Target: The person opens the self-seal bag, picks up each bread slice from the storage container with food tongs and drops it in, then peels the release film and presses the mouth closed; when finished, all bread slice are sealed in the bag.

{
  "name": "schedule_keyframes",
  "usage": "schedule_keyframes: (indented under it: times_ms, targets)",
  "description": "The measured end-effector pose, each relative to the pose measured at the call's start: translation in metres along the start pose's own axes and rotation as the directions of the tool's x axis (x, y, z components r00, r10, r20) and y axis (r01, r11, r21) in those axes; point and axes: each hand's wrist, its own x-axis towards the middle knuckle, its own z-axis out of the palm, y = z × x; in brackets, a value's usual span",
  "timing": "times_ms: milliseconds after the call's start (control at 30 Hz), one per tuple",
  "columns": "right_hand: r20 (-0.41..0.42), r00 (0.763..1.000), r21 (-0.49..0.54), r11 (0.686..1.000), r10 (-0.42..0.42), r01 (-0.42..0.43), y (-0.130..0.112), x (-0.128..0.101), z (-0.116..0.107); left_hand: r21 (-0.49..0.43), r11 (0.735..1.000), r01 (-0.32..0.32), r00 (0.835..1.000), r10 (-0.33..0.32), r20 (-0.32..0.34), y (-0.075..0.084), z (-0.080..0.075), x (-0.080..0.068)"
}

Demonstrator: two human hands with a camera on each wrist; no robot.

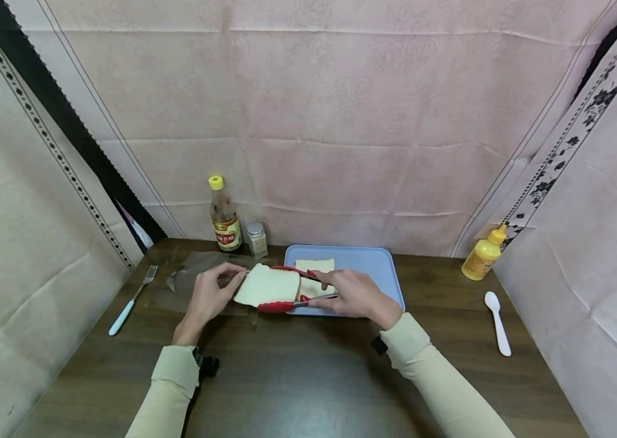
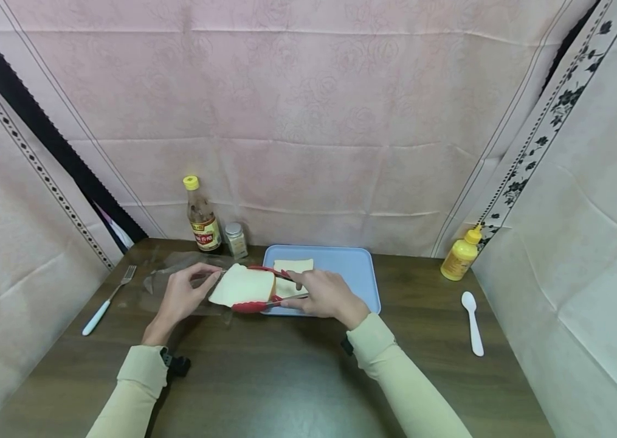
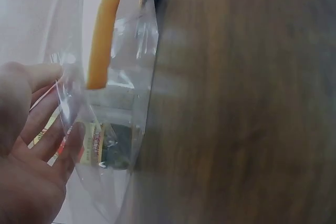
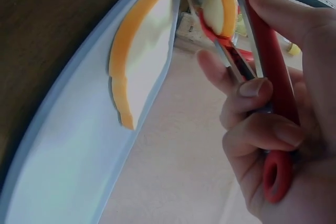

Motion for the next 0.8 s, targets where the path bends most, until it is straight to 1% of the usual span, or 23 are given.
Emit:
schedule_keyframes:
  times_ms: [300, 433, 633, 800]
  targets:
    - [-0.009, 0.999, 0.011, 0.999, -0.031, 0.031, -0.004, 0.013, 0.009, -0.036, 0.999, -0.008, 1.0, 0.008, 0.013, 0.001, 0.001, 0.0]
    - [0.001, 1.0, 0.042, 0.999, -0.023, 0.023, -0.004, 0.019, 0.014, -0.044, 0.999, -0.01, 1.0, 0.01, 0.007, 0.002, 0.0, -0.001]
    - [0.036, 0.999, 0.061, 0.998, -0.002, 0.0, -0.004, 0.024, 0.019, -0.056, 0.998, -0.04, 0.999, 0.04, -0.004, 0.0, 0.0, -0.001]
    - [0.036, 0.999, 0.131, 0.991, -0.004, -0.001, -0.003, 0.022, 0.016, -0.065, 0.998, -0.016, 0.999, 0.018, 0.028, -0.001, -0.001, -0.002]
